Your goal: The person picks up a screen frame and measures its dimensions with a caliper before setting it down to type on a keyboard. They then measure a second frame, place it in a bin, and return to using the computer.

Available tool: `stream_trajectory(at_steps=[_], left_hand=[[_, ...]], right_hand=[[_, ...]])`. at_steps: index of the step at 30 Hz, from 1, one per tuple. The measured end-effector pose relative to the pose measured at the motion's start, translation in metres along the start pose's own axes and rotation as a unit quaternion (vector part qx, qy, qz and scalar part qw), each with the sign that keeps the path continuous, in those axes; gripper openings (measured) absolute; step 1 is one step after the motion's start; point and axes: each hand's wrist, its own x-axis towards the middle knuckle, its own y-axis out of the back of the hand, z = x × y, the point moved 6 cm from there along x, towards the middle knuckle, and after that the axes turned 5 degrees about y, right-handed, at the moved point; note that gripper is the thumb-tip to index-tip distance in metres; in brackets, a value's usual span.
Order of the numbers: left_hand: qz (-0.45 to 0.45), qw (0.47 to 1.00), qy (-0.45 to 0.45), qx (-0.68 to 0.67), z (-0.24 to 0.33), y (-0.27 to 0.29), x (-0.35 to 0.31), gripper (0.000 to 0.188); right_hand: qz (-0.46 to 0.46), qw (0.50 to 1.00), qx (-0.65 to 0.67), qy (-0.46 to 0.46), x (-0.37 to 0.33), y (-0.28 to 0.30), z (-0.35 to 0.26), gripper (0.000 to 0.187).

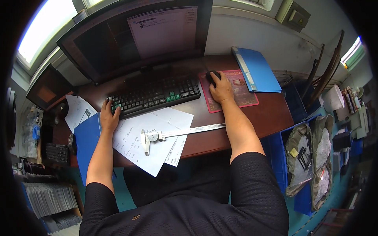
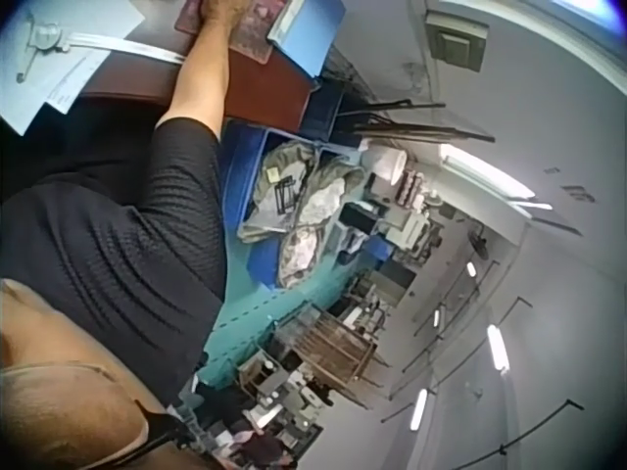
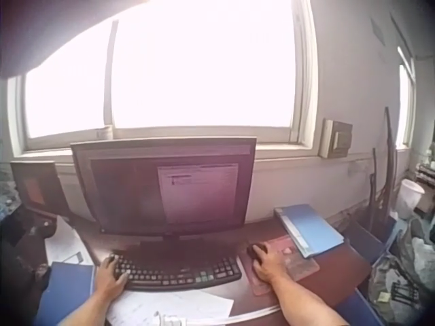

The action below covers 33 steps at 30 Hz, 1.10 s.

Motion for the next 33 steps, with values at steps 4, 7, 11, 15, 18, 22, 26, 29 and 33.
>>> stream_trajectory(at_steps=[4,7,11,15,18,22,26,29,33], left_hand=[[-0.012,1.0,0.0,0.007,0.004,0.001,0.0,0.062],[-0.013,1.0,-0.005,0.021,0.001,0.006,-0.001,0.064],[-0.029,0.999,-0.006,0.041,0.017,0.01,-0.002,0.072],[-0.04,0.998,-0.007,0.056,0.024,0.012,-0.003,0.074],[-0.028,0.999,0.0,0.046,0.013,0.012,-0.004,0.074],[-0.025,0.999,0.01,0.039,0.003,0.004,-0.003,0.071],[-0.025,0.999,0.013,0.038,0.009,0.005,-0.002,0.07],[-0.027,0.999,0.019,0.034,0.009,0.006,-0.003,0.07],[-0.032,0.999,0.024,0.033,0.007,0.007,-0.003,0.069]], right_hand=[[-0.013,1.0,-0.005,0.005,0.001,-0.001,0.0,0.053],[-0.005,1.0,0.003,0.014,0.004,-0.003,-0.005,0.054],[-0.009,0.999,0.005,0.032,0.001,-0.002,0.0,0.056],[0.022,0.998,0.019,0.05,-0.001,0.002,0.002,0.056],[0.01,0.999,0.011,0.044,-0.001,0.0,-0.003,0.056],[-0.018,0.998,0.012,0.053,0.001,0.002,-0.013,0.054],[-0.028,0.998,0.017,0.054,0.0,0.004,-0.012,0.052],[-0.027,0.997,0.026,0.061,-0.001,0.001,-0.011,0.051],[-0.024,0.997,0.029,0.072,0.0,-0.001,-0.01,0.051]])
